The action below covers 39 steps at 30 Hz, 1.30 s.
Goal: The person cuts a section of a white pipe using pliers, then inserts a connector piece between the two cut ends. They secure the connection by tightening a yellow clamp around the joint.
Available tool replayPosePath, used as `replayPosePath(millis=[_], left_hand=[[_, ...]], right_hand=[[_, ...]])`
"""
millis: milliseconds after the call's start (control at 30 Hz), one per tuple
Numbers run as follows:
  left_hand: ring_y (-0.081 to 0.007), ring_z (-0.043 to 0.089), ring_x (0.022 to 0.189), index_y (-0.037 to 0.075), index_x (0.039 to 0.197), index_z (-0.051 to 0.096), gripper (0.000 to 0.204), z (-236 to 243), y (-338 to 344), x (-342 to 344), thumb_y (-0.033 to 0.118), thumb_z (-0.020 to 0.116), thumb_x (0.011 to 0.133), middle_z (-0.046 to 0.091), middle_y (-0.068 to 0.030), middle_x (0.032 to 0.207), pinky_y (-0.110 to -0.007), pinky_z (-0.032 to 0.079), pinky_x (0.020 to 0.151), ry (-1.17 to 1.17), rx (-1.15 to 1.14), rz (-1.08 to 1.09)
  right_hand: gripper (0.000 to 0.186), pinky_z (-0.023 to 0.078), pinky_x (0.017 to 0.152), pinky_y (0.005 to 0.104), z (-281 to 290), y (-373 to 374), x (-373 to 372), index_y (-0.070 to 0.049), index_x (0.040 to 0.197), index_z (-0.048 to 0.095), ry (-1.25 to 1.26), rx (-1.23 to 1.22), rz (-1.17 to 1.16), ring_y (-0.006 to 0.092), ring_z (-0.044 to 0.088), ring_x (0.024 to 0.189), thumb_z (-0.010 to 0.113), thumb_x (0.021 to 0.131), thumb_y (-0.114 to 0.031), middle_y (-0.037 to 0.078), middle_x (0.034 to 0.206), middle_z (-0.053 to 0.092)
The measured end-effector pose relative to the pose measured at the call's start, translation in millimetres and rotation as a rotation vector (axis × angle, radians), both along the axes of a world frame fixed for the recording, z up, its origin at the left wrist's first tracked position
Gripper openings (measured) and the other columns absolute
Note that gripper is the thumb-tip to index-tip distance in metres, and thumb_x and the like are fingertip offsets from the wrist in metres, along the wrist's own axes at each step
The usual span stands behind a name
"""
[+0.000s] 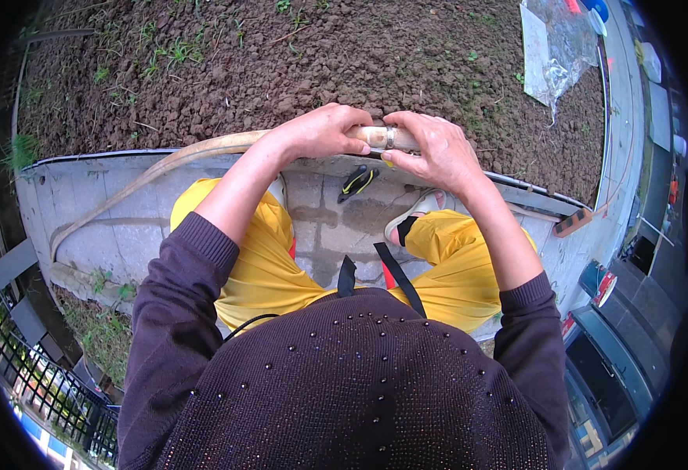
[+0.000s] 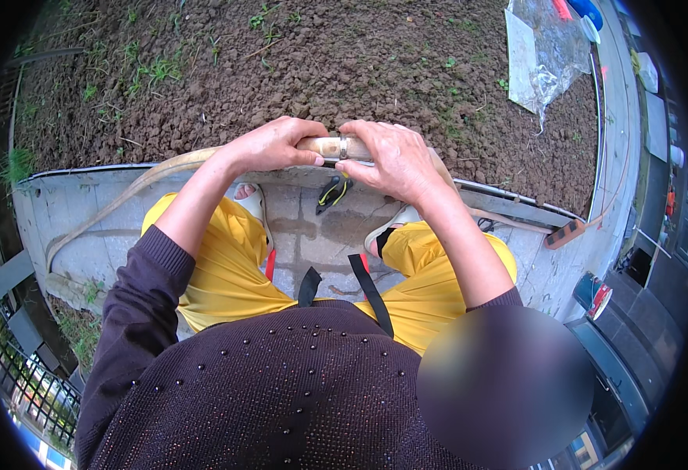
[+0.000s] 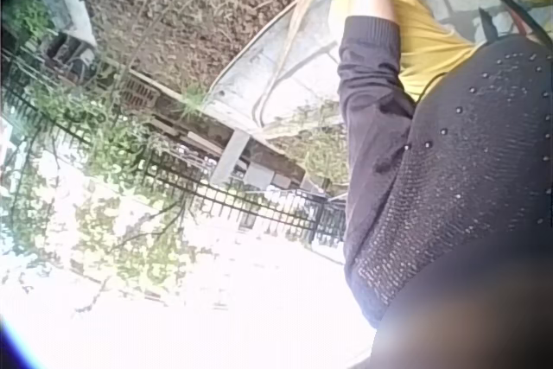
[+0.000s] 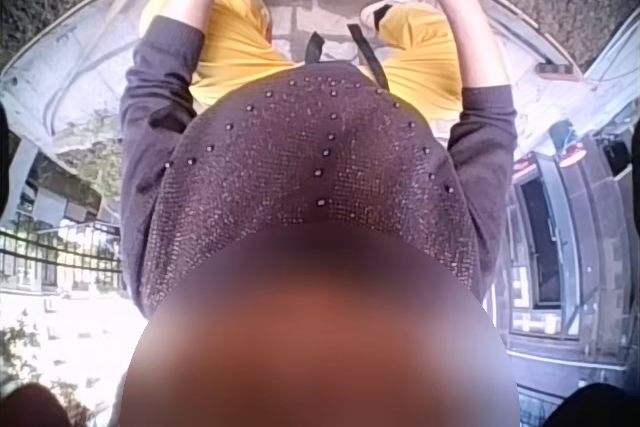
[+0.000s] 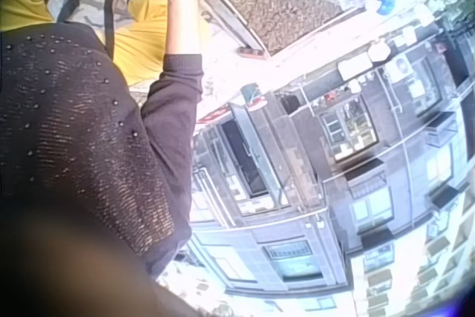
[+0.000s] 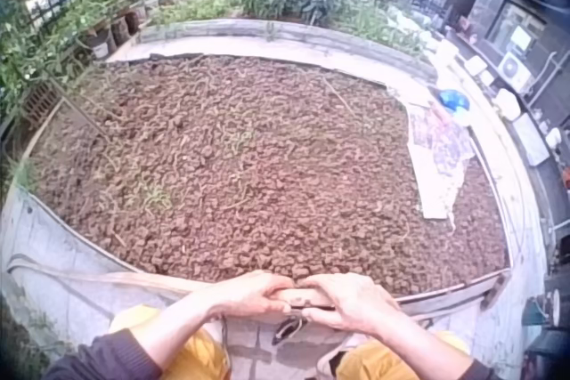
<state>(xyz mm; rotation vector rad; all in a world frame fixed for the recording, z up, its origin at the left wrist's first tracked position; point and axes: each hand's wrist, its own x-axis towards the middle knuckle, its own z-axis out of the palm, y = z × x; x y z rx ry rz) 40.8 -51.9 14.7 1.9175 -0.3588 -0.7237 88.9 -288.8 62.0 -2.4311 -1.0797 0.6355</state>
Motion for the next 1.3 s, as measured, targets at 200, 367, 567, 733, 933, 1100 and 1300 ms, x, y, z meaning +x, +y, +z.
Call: replayPosePath(millis=[200, 367, 567, 733, 933, 1100, 1300], left_hand=[[-0.0270, 0.066, 0.086, 0.002, 0.122, 0.062, 0.042, -3, -3, -1, 0.026, 0.072, 0.089, 0.071, -0.0150, 0.096, -0.040, 0.051, 0.078, -0.012, 0.002, 0.025], [-0.0206, 0.065, 0.083, 0.005, 0.130, 0.060, 0.045, -4, -6, 0, 0.027, 0.070, 0.092, 0.071, -0.0127, 0.093, -0.036, 0.051, 0.077, -0.006, -0.048, 0.056], [-0.0140, 0.061, 0.084, 0.008, 0.136, 0.057, 0.048, -2, -9, 0, 0.028, 0.068, 0.094, 0.070, -0.0086, 0.092, -0.033, 0.050, 0.076, 0.033, -0.032, 0.119], [-0.0124, 0.059, 0.082, 0.007, 0.135, 0.057, 0.047, -3, -12, 1, 0.029, 0.068, 0.095, 0.070, -0.0070, 0.092, -0.032, 0.049, 0.075, 0.061, -0.028, 0.144], [-0.0123, 0.055, 0.073, 0.007, 0.133, 0.058, 0.045, 12, -14, 4, 0.029, 0.068, 0.094, 0.063, -0.0057, 0.081, -0.031, 0.045, 0.067, 0.104, -0.023, 0.160], [-0.0121, 0.052, 0.070, 0.007, 0.133, 0.058, 0.044, 16, -17, 5, 0.027, 0.067, 0.095, 0.060, -0.0037, 0.077, -0.031, 0.043, 0.063, 0.127, 0.000, 0.168], [-0.0146, 0.060, 0.079, 0.008, 0.135, 0.059, 0.045, 6, -18, 1, 0.025, 0.067, 0.094, 0.068, -0.0080, 0.088, -0.033, 0.049, 0.074, 0.110, -0.048, 0.209]], right_hand=[[0.046, 0.050, 0.091, 0.0427, -2, -1, 0, -0.013, 0.119, 0.066, -0.042, -0.001, 0.028, 0.0298, 0.066, 0.101, 0.071, 0.085, -0.044, 0.010, 0.105, 0.069], [0.042, 0.046, 0.095, 0.0427, -4, -3, -7, -0.010, 0.116, 0.066, -0.375, 0.167, 0.040, 0.0268, 0.064, 0.101, 0.074, 0.084, -0.036, 0.009, 0.105, 0.068], [0.026, 0.051, 0.076, 0.0381, 2, -11, -62, -0.006, 0.096, 0.066, -0.216, 0.243, -0.435, 0.0254, 0.065, 0.081, 0.076, 0.084, -0.027, 0.006, 0.085, 0.067], [0.025, 0.054, 0.075, 0.0327, -41, 10, -103, -0.002, 0.109, 0.065, 0.215, 0.498, -0.875, 0.0194, 0.069, 0.080, 0.066, 0.097, -0.024, 0.010, 0.091, 0.072], [0.026, 0.052, 0.080, 0.0253, -61, 30, -103, 0.000, 0.115, 0.062, 0.446, 0.738, -1.003, 0.0096, 0.063, 0.084, 0.050, 0.107, -0.021, 0.007, 0.096, 0.071], [0.028, 0.052, 0.079, 0.0246, -65, 35, -108, -0.001, 0.115, 0.063, 0.500, 0.783, -1.030, 0.0095, 0.063, 0.084, 0.049, 0.108, -0.024, 0.006, 0.097, 0.070], [0.032, 0.048, 0.075, 0.0292, -74, 40, -106, -0.007, 0.101, 0.060, 1.314, 1.357, -1.099, 0.0117, 0.054, 0.075, 0.042, 0.109, -0.032, 0.002, 0.082, 0.060]])
